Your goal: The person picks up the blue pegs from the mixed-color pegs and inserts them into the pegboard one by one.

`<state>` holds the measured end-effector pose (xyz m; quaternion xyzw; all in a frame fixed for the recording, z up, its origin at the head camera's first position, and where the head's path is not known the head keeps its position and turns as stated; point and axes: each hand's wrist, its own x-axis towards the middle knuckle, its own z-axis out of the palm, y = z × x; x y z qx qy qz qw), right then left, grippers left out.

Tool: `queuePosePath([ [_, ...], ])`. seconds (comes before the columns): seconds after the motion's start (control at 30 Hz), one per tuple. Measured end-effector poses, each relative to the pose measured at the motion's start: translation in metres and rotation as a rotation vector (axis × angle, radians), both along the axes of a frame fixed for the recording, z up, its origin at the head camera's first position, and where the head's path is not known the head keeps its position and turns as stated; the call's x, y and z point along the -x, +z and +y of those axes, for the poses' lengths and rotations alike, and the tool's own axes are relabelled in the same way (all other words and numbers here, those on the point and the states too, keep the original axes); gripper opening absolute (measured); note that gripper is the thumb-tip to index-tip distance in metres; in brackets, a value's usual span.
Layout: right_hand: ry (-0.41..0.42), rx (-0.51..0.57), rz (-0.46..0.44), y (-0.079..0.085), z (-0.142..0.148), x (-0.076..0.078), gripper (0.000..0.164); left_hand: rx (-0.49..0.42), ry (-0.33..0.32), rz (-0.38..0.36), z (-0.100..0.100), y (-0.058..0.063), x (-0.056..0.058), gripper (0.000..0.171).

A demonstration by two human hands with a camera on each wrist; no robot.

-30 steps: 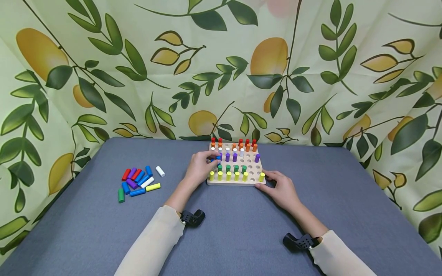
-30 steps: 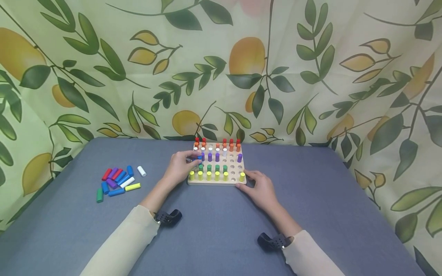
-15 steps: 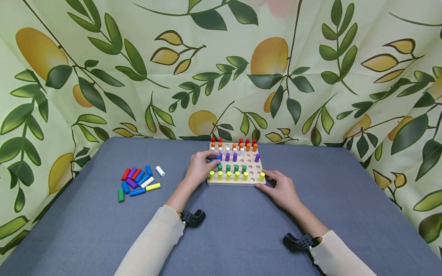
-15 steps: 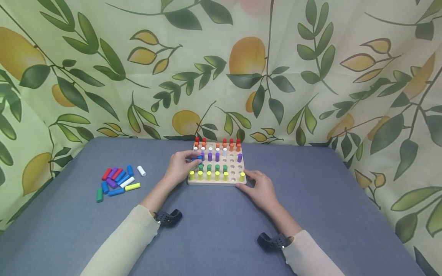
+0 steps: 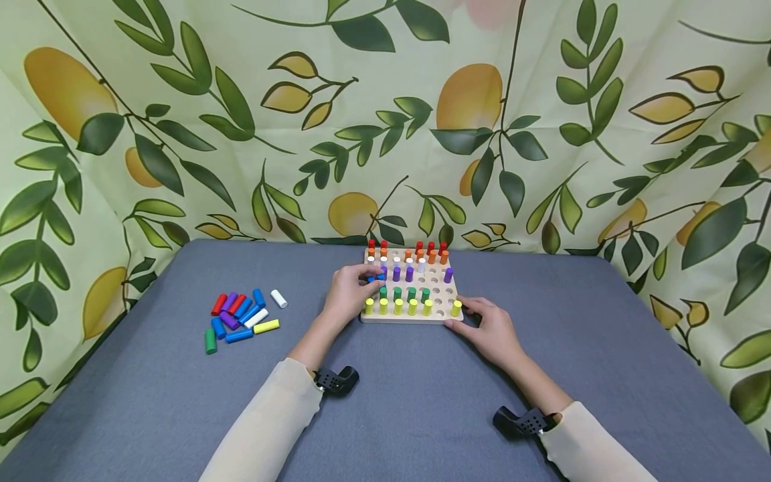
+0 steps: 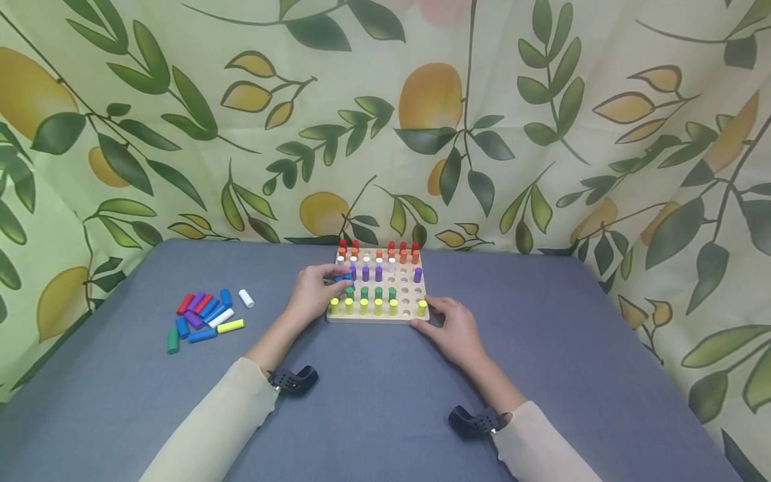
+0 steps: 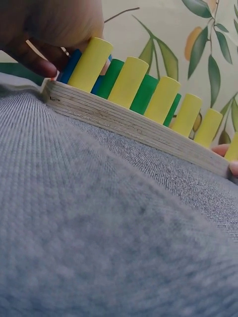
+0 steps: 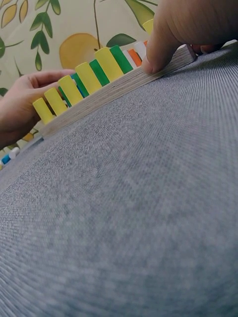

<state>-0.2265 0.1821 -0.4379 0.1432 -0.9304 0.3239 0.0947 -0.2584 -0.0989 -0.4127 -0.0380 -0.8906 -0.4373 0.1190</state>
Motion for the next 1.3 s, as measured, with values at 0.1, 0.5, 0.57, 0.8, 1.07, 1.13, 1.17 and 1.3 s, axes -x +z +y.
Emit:
queuePosePath([
  [0.1, -0.001, -0.002, 0.003, 0.0, 0.0, 0.0, 0.059, 0.004, 0.0, -0.01, 0.0, 0.0, -0.001, 0.022],
  [0.5, 0.002, -0.013, 0.016, -0.001, 0.0, 0.001, 0.059, 0.021, -0.012, -0.044, -0.001, 0.002, -0.001, 0.021],
  [0.57, 0.002, -0.013, 0.016, -0.001, 0.0, 0.001, 0.059, 0.026, -0.015, -0.055, -0.002, 0.003, 0.0, 0.021],
  [0.8, 0.003, -0.008, 0.015, -0.002, 0.0, 0.001, 0.059, 0.042, -0.026, -0.082, -0.004, 0.005, 0.0, 0.021],
  [1.07, 0.001, -0.006, 0.013, -0.001, 0.0, 0.001, 0.06, 0.117, -0.047, -0.087, -0.004, 0.009, -0.001, 0.02],
  [1.13, -0.001, -0.008, 0.012, -0.001, 0.0, 0.001, 0.059, 0.141, -0.049, -0.08, -0.004, 0.011, -0.002, 0.02],
  [1.17, -0.002, -0.01, 0.012, -0.001, 0.0, 0.001, 0.059, 0.149, -0.05, -0.079, -0.004, 0.011, -0.002, 0.02],
  [1.3, 0.0, -0.018, 0.013, -0.002, 0.0, 0.002, 0.059, 0.156, -0.056, -0.082, -0.005, 0.013, -0.002, 0.02],
])
